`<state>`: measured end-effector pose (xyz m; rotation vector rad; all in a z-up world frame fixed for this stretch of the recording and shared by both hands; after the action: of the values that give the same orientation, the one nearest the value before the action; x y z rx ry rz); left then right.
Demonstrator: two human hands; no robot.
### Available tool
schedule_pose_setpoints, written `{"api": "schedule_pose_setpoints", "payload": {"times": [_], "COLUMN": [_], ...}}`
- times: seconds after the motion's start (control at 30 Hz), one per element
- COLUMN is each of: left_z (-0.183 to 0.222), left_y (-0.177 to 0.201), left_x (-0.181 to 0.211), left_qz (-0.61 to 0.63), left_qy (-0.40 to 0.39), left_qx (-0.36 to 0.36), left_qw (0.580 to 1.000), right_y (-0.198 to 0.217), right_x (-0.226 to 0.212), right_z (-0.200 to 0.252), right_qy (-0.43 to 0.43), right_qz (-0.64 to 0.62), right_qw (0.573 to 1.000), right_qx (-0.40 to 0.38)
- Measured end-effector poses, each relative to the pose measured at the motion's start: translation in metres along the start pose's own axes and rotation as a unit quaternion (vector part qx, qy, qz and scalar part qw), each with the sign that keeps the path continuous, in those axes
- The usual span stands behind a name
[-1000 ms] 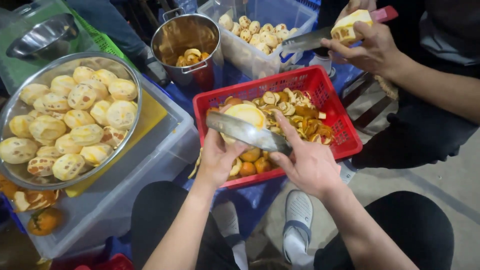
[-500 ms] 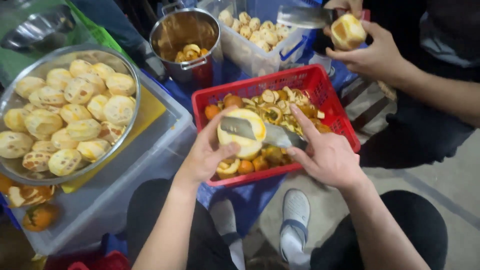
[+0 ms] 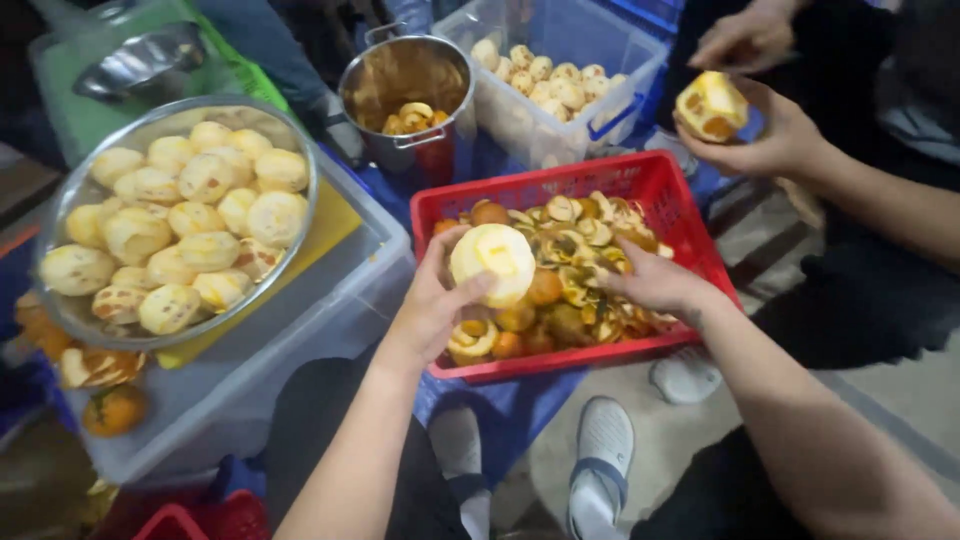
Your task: The person peels the skin off round yellow fruit using a knife, placing the peeled fruit into a metal bowl and the peels into a red basket. The person repeats this process for multiple fruits while seated.
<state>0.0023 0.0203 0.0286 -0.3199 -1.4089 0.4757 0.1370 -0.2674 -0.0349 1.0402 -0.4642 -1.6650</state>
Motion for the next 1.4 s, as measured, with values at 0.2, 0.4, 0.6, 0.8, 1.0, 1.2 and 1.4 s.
{"api": "schedule_pose_setpoints", "payload": {"times": [0.2,0.4,0.6,0.8,1.0,1.2,1.4], "left_z": [0.012,-0.006,-0.017,-0.051,-0.038,-0.043,-0.041], "left_y": [0.028,0.098,0.162,0.269,0.26,0.248,0.261], "left_x": [0.015,0.068,0.122,0.146,0.153,0.116,0.1], "left_qz": [-0.011,-0.027,-0.064,0.057,-0.126,-0.228,-0.305], "left_qy": [-0.02,-0.008,-0.1,-0.277,-0.123,-0.183,-0.241], "left_qx": [0.142,0.298,0.43,0.534,0.442,0.482,0.493], "left_qw": [0.99,0.954,0.895,0.797,0.879,0.826,0.779], "right_y": [-0.015,0.006,0.02,0.023,0.027,0.011,-0.022], "right_x": [0.022,-0.031,-0.014,-0.023,-0.025,-0.022,0.041], "right_z": [-0.016,0.028,0.035,0.05,0.078,0.093,0.052], "right_qy": [0.079,-0.019,0.025,0.001,-0.03,-0.062,0.024], "right_qz": [0.193,0.274,0.165,0.241,0.146,0.249,0.27], "right_qw": [0.978,0.956,0.984,0.968,0.988,0.966,0.962], "right_qx": [-0.026,-0.105,-0.058,-0.063,-0.026,-0.039,-0.003]}}
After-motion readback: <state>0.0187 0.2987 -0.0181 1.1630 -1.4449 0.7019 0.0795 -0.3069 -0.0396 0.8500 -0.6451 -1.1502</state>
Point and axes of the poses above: each hand's wrist, its own z-axis away from the middle knuckle, its own y-axis out of the back of the hand, x = y × z, the point moved 1 cm from there along -z, towards the middle knuckle, and after that the axes turned 2 degrees about -y, right-handed, at the moved point
